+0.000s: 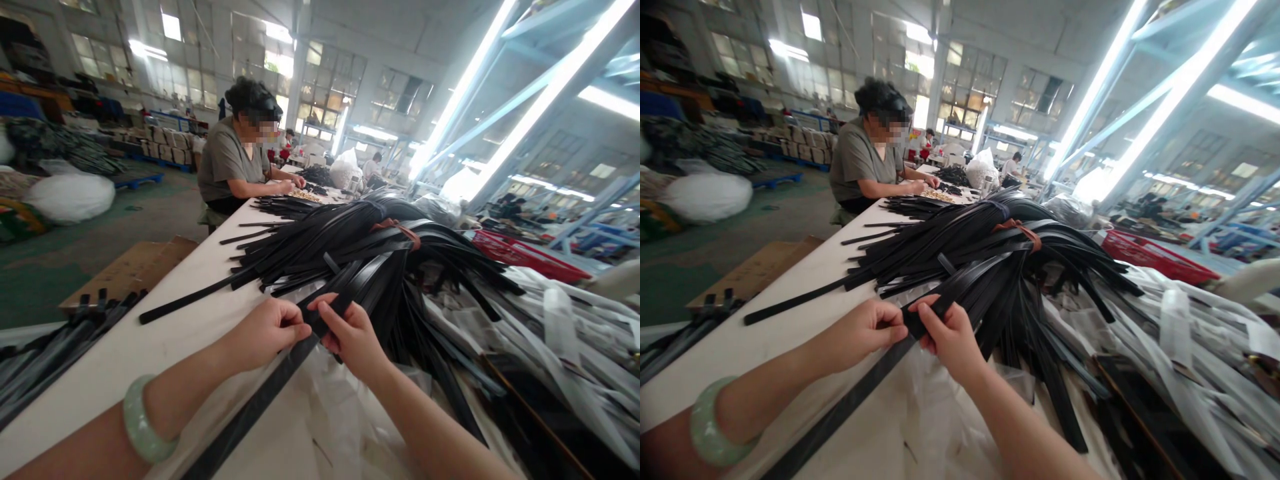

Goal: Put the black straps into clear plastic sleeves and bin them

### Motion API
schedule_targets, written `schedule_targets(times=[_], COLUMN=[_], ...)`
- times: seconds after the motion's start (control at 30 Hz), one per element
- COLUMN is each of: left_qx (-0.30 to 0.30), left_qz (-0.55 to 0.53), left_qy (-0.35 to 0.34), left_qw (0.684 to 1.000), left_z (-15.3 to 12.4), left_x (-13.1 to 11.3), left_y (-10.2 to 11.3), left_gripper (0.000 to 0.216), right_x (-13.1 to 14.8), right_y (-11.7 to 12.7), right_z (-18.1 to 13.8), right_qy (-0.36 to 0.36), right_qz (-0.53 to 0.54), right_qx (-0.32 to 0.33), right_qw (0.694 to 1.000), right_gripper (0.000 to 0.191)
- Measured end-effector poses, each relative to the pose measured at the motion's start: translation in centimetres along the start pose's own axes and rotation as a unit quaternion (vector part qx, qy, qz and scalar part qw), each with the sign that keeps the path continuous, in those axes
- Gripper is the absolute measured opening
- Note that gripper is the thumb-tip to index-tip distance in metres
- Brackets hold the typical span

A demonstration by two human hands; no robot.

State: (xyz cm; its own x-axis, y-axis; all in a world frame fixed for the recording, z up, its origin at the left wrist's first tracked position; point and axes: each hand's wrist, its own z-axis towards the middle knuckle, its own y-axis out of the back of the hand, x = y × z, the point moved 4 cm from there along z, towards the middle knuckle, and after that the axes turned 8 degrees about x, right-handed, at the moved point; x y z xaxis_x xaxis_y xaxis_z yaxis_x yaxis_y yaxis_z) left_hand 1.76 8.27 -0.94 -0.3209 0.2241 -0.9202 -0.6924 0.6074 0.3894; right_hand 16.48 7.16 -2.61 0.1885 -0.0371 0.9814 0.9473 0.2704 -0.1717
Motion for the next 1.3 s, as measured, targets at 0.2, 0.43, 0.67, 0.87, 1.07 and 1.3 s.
schedule_targets(times=[0.2, 0.43, 0.67, 0.87, 1.07, 1.3], left_qx=[0.038, -0.03, -0.059, -0.065, 0.161, 0.205], left_qz=[0.057, 0.054, 0.051, 0.001, -0.31, -0.387], left_qy=[-0.001, 0.011, 0.005, -0.003, 0.119, 0.137], left_qw=[0.998, 0.998, 0.997, 0.998, 0.929, 0.889], left_z=[-0.3, -0.2, 0.1, 0.1, -0.7, -1.6], left_x=[-0.7, -0.4, -0.1, 0.1, 0.8, 0.2], left_y=[-0.3, 0.0, 0.3, 0.3, -2.2, -2.9], left_gripper=[0.031, 0.029, 0.033, 0.043, 0.068, 0.043], right_x=[0.3, -0.1, -0.5, -1.0, 0.6, 1.8], right_y=[1.7, 0.5, 0.0, -0.6, 0.2, 2.5], right_z=[0.3, 0.3, 0.0, -0.3, -0.1, 0.9], right_qy=[0.016, -0.005, -0.008, -0.033, 0.009, 0.05], right_qz=[0.08, -0.036, -0.182, -0.224, -0.17, 0.116], right_qx=[-0.048, 0.046, 0.034, 0.072, 0.009, -0.06], right_qw=[0.996, 0.998, 0.983, 0.971, 0.985, 0.99], right_gripper=[0.04, 0.037, 0.058, 0.07, 0.065, 0.036])
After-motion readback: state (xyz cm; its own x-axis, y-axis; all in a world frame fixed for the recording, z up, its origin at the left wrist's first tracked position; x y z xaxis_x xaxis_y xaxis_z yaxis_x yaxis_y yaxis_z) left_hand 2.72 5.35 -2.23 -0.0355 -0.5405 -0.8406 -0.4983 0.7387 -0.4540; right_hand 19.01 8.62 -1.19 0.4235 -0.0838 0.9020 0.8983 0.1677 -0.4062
